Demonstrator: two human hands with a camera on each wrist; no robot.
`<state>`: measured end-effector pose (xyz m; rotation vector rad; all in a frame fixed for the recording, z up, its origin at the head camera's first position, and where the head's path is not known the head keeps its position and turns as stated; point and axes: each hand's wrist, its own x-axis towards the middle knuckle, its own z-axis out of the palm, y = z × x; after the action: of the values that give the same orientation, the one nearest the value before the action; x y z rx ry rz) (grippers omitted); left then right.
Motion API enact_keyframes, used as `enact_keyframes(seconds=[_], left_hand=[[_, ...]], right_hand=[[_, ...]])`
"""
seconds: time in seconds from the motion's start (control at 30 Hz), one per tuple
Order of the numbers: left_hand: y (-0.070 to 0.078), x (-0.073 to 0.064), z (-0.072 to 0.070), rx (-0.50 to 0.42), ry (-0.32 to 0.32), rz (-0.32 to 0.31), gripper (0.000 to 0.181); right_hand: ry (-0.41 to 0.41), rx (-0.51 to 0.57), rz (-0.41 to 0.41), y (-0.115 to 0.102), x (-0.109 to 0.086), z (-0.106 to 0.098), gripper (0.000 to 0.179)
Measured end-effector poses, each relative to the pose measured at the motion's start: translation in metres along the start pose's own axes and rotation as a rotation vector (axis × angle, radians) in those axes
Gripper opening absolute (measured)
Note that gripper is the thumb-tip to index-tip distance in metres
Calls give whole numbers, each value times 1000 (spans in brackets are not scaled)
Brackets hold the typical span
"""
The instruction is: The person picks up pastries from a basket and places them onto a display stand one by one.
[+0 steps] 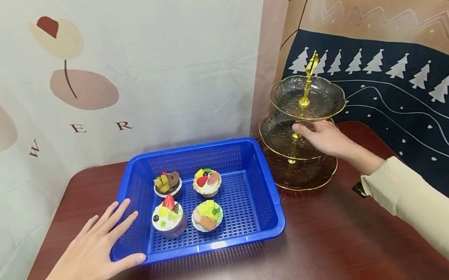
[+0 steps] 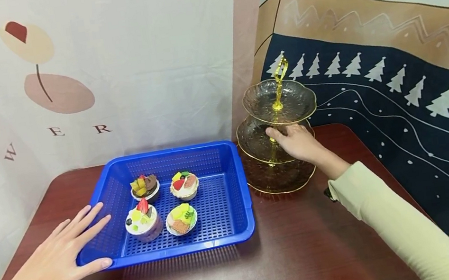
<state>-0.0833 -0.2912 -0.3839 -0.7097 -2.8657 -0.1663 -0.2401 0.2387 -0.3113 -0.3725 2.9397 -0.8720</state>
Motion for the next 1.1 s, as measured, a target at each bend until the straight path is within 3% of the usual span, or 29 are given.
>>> enact_keyframes(seconds=[0.13, 0.3, 0.43, 0.57, 0.83, 1.1], left_hand=[[0, 0, -2, -5, -18, -18, 87], [1, 0, -2, -8, -27, -30, 86], [1, 0, -2, -13, -31, -33, 86], [1, -1, -1, -18, -25, -28, 85], [1, -1, 0, -26, -22, -26, 84], [2, 0, -1, -38, -20, -27, 84]], right_hand=[[16, -52, -34, -9, -17, -1, 71], [-11, 6, -158, -25, -21, 5, 62], [-111, 115, -319, -42, -17, 12, 63], [-216, 202, -426, -62, -11, 19, 75], [-363, 298, -537, -95, 6, 38, 84], [-481, 298, -596, -117, 19, 62, 83]])
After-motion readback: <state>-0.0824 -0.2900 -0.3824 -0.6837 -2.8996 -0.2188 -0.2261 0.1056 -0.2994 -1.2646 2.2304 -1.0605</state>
